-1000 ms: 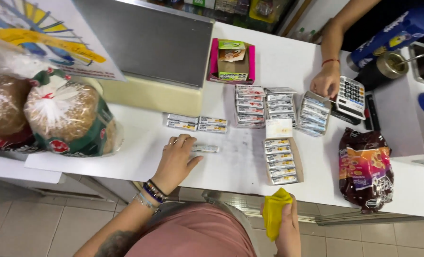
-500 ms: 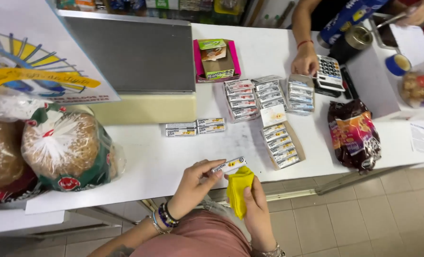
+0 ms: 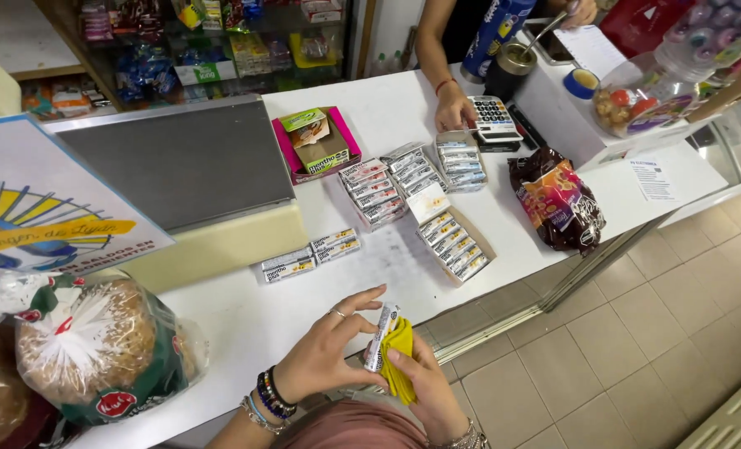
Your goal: The person wipes small white packages with a yellow cloth at a store counter. They pick up each package, wipe it, and place it into a cardboard box. The person repeats this process for several packages while a cashier operates a calculator in the background.
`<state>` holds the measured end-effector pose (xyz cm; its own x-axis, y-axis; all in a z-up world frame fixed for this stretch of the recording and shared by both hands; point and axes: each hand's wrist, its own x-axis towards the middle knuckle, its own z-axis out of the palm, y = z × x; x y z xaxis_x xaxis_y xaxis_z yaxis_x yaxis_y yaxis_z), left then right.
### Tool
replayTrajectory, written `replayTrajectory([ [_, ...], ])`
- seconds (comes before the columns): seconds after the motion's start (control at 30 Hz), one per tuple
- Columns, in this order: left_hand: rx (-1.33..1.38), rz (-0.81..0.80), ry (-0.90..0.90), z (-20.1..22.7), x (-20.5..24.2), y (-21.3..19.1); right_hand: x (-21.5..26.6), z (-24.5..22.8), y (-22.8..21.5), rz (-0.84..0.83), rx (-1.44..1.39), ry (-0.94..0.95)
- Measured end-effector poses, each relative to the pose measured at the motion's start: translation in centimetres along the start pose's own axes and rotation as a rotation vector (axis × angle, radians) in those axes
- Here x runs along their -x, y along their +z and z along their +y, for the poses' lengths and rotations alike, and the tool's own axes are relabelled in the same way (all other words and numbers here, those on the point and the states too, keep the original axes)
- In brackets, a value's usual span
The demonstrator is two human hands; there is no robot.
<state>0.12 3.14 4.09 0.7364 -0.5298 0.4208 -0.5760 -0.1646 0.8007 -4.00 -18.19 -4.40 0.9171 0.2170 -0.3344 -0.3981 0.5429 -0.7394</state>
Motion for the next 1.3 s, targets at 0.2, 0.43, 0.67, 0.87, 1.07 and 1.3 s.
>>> replayTrajectory([
  [0.2, 0.058, -0.111, 0.155, 1.6, -3.2, -1.8, 1.1, -3.9, 1.8, -0.075, 0.097, -0.066],
  [0.43, 0.035, -0.050, 0.158, 2.5, -5.1, -1.5, 2.7, -6.8, 3.0, -0.142, 0.237, -0.141],
  [0.67, -0.033, -0.176, 0.313, 2.3, -7.2, 1.2, 2.9, -7.2, -0.3, -0.114, 0.325, -0.049],
  [0.87, 0.091, -0.210, 0.316, 3.2, -7.8, 4.3, 1.4, -6.8, -7.7, -0.073, 0.209, -0.193],
  [1.07, 0.307, -0.141, 0.183, 3.2, -9.8, 5.3, 0.3, -3.0, -9.3, -0.204, -0.282, -0.200],
  [1.3, 0.286, 0.151, 0.148, 1.9, -15.0, 7.3, -1.4, -11.4, -7.2, -0.540, -0.235, -0.099],
])
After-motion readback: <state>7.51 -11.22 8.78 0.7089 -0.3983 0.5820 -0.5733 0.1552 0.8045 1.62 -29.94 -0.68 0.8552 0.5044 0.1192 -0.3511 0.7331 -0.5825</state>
